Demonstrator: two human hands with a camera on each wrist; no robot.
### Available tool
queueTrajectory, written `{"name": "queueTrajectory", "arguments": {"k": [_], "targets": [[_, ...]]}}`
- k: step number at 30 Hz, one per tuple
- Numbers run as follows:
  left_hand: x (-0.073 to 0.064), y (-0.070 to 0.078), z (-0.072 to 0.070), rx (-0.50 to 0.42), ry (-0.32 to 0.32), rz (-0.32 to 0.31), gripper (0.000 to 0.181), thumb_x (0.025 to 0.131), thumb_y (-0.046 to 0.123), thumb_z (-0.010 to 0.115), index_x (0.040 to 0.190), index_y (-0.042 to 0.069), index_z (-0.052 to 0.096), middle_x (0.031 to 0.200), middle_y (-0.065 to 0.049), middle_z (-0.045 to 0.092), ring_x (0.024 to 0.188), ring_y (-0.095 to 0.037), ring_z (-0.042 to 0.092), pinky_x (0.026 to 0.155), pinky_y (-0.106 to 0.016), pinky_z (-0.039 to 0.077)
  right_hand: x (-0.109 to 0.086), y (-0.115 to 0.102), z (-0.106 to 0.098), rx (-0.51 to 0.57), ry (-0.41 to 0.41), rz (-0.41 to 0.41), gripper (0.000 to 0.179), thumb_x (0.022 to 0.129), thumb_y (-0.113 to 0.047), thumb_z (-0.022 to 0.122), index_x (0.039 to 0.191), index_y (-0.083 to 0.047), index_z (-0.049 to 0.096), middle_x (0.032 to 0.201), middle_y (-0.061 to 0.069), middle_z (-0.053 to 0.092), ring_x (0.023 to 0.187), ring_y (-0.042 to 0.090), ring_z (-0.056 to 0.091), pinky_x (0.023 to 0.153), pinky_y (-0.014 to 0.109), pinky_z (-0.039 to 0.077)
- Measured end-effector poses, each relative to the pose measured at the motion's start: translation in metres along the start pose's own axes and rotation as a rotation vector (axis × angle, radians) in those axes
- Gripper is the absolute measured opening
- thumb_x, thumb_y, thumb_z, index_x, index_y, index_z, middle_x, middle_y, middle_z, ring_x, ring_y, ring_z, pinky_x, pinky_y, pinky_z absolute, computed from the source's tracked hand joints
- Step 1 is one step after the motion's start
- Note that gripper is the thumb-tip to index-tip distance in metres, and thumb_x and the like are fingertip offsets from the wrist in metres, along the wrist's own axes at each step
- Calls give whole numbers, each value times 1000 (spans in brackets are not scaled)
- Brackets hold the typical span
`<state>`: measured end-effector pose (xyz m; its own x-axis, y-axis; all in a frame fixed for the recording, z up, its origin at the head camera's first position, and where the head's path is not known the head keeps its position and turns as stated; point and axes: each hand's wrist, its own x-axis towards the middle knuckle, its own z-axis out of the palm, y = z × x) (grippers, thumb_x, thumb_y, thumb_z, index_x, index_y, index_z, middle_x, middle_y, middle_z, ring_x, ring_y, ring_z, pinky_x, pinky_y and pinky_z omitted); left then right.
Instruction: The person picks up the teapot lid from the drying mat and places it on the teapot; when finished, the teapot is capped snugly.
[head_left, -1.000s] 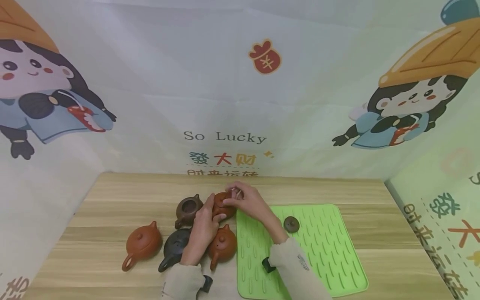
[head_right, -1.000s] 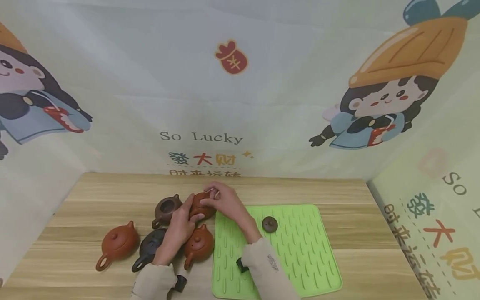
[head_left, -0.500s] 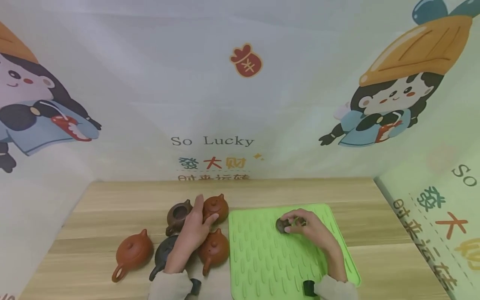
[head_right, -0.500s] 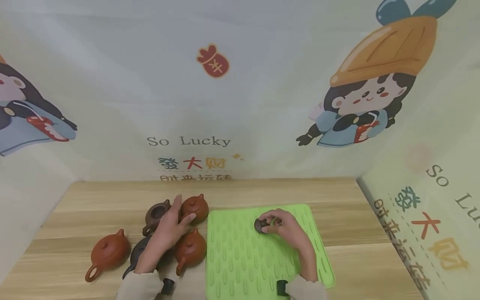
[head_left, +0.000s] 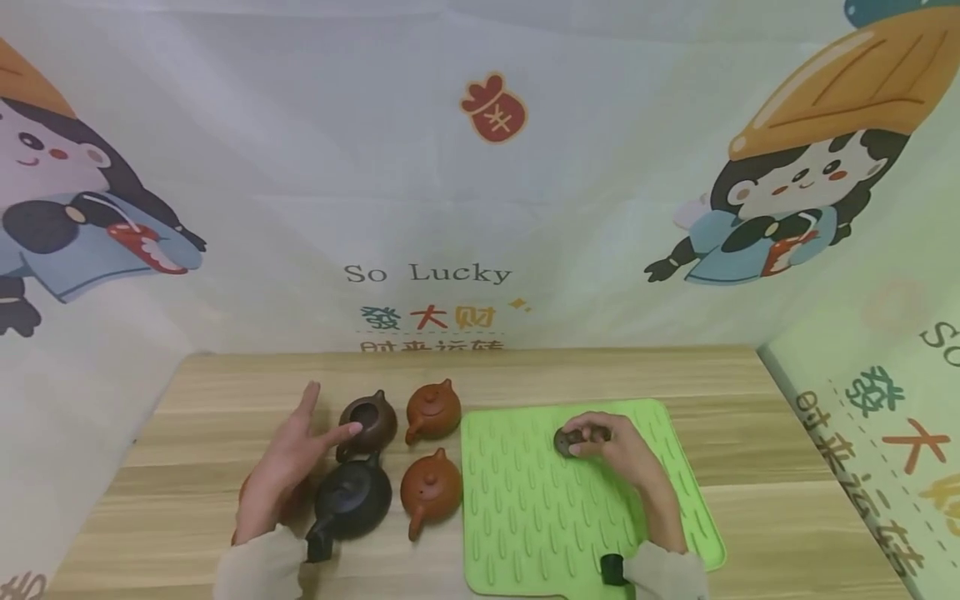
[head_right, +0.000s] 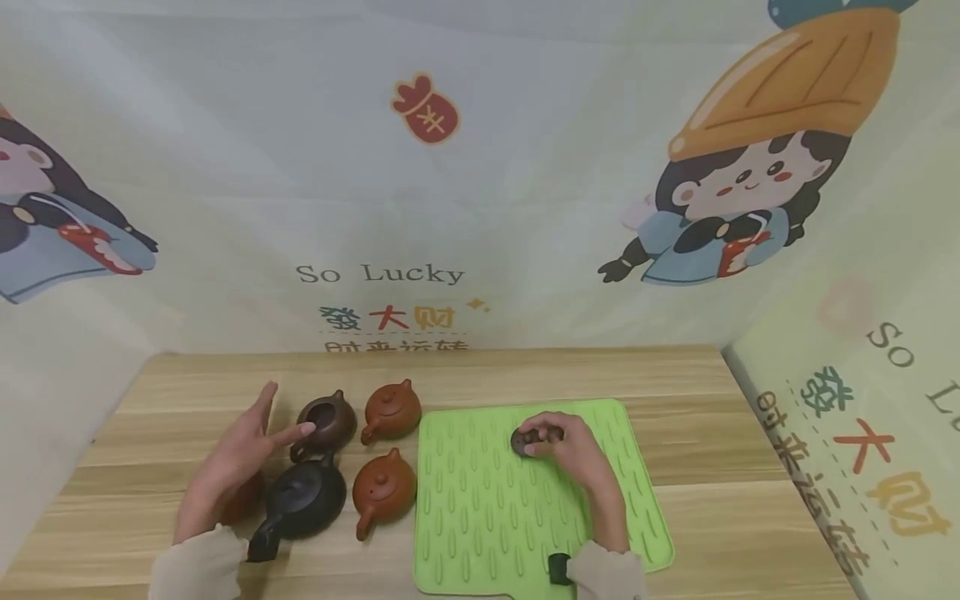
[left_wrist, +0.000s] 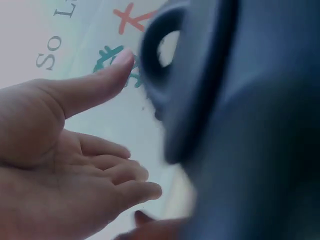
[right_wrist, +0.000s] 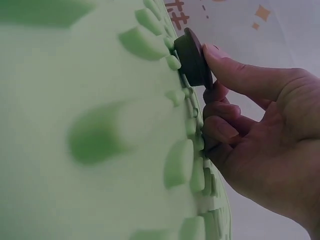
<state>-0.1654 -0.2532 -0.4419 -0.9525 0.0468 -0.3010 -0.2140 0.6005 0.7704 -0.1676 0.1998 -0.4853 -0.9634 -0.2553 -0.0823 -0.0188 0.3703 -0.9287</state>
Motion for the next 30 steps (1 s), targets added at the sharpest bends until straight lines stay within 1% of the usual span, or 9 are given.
{"name": "queueTrajectory", "arguments": {"k": [2, 6, 11, 15, 18, 21, 25, 30], "targets": [[4, -3, 5, -16, -18, -4, 110, 108, 30, 73, 172, -3, -10, 178, -35, -5, 166, -56, 0, 134, -69, 10, -1, 1, 0, 11, 5, 10, 22, 98, 3, 77, 119, 9, 76, 92, 5, 58, 85, 16, 50, 76, 26, 46], [8, -8, 16, -18, -48, 17, 105, 109, 26, 73, 172, -8, -4, 176, -40, 4, 165, -57, 6, 133, -69, 14, -2, 2, 0, 32, 6, 15, 21, 98, 3, 77, 118, 10, 76, 91, 4, 57, 83, 15, 48, 74, 26, 45], [12, -13, 22, -38, -67, 40, 95, 111, 18, 68, 171, -10, 0, 176, -40, 5, 165, -57, 5, 133, -69, 12, -1, 4, 0, 36, 1, -8, 21, 98, 3, 77, 117, 10, 76, 90, 4, 56, 81, 14, 48, 74, 25, 45], [14, -14, 24, -15, -75, 66, 89, 114, 18, 62, 170, -13, 1, 176, -40, 5, 164, -57, 6, 133, -69, 13, 0, 3, -1, 28, 3, -30, 21, 98, 2, 77, 117, 10, 77, 91, 5, 57, 81, 14, 48, 74, 25, 45], [14, -15, 26, -31, -94, 99, 85, 116, 14, 56, 167, -17, -5, 174, -44, 0, 164, -59, 2, 133, -70, 9, 0, 3, -1, 26, 3, -23, 21, 98, 1, 78, 117, 10, 77, 91, 5, 57, 82, 15, 48, 74, 25, 44], [14, -17, 29, -83, -124, 114, 84, 117, 10, 50, 164, -19, -13, 173, -46, -10, 163, -60, -7, 133, -71, 2, 0, 3, 0, 28, 4, -12, 21, 97, 1, 78, 117, 9, 77, 91, 6, 57, 82, 15, 47, 74, 25, 43], [13, -19, 30, -132, -142, 92, 85, 118, 10, 47, 164, -15, -20, 173, -43, -18, 163, -58, -13, 133, -71, -2, -1, 3, 1, 39, 8, -11, 22, 97, 1, 78, 117, 10, 77, 91, 6, 56, 82, 16, 47, 74, 26, 43], [14, -17, 30, -119, -152, 74, 85, 119, 13, 45, 165, -13, -22, 174, -39, -21, 164, -57, -15, 133, -70, -2, -2, 1, 0, 46, 29, -31, 21, 97, 1, 79, 116, 9, 77, 92, 7, 57, 83, 17, 48, 75, 27, 44]]}}
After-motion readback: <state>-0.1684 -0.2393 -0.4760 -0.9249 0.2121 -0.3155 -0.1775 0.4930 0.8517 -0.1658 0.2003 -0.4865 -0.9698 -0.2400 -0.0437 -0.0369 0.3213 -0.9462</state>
